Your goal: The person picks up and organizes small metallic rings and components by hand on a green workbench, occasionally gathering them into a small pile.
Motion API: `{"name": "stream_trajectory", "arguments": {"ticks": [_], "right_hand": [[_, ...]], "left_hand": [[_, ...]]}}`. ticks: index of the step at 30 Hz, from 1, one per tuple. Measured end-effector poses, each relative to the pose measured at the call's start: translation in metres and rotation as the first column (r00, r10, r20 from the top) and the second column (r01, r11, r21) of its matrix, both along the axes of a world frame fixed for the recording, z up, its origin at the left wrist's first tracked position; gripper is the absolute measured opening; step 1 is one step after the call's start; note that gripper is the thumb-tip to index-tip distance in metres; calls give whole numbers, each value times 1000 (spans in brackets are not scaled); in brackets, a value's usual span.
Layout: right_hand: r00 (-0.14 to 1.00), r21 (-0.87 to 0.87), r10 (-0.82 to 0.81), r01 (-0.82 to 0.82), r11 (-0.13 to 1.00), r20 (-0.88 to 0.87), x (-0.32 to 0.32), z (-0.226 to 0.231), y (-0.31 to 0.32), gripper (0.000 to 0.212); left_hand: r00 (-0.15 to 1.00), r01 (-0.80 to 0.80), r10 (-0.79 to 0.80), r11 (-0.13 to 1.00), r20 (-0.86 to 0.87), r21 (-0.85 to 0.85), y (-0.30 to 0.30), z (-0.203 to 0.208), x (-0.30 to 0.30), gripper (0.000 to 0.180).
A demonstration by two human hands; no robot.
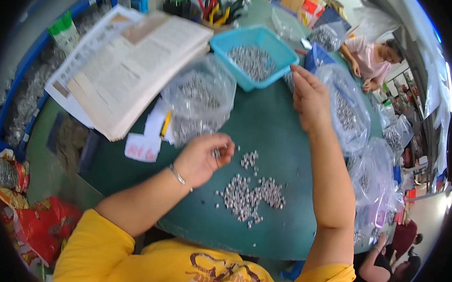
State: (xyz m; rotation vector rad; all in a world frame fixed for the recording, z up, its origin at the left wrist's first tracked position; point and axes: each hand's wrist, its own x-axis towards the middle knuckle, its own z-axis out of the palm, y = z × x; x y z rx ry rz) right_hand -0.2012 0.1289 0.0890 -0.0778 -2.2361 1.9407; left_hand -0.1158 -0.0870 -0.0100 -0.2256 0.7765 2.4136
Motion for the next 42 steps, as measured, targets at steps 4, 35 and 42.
{"name": "stream_trajectory", "arguments": {"ticks": [4, 35, 42], "right_hand": [[985, 354, 161, -174, 919, 68, 31, -30, 1, 17], [910, 780, 400, -329, 533, 110, 113, -78, 4, 16], [930, 797, 339, -308, 520, 138, 135, -75, 1, 17]], "left_hand": [[1000, 13, -14, 999, -24, -39, -9, 4, -5, 11], [300, -677, -675, 348, -674, -649, 27, -26, 17, 9], [319, -657, -668, 355, -672, -665, 26, -26, 18, 8]]}}
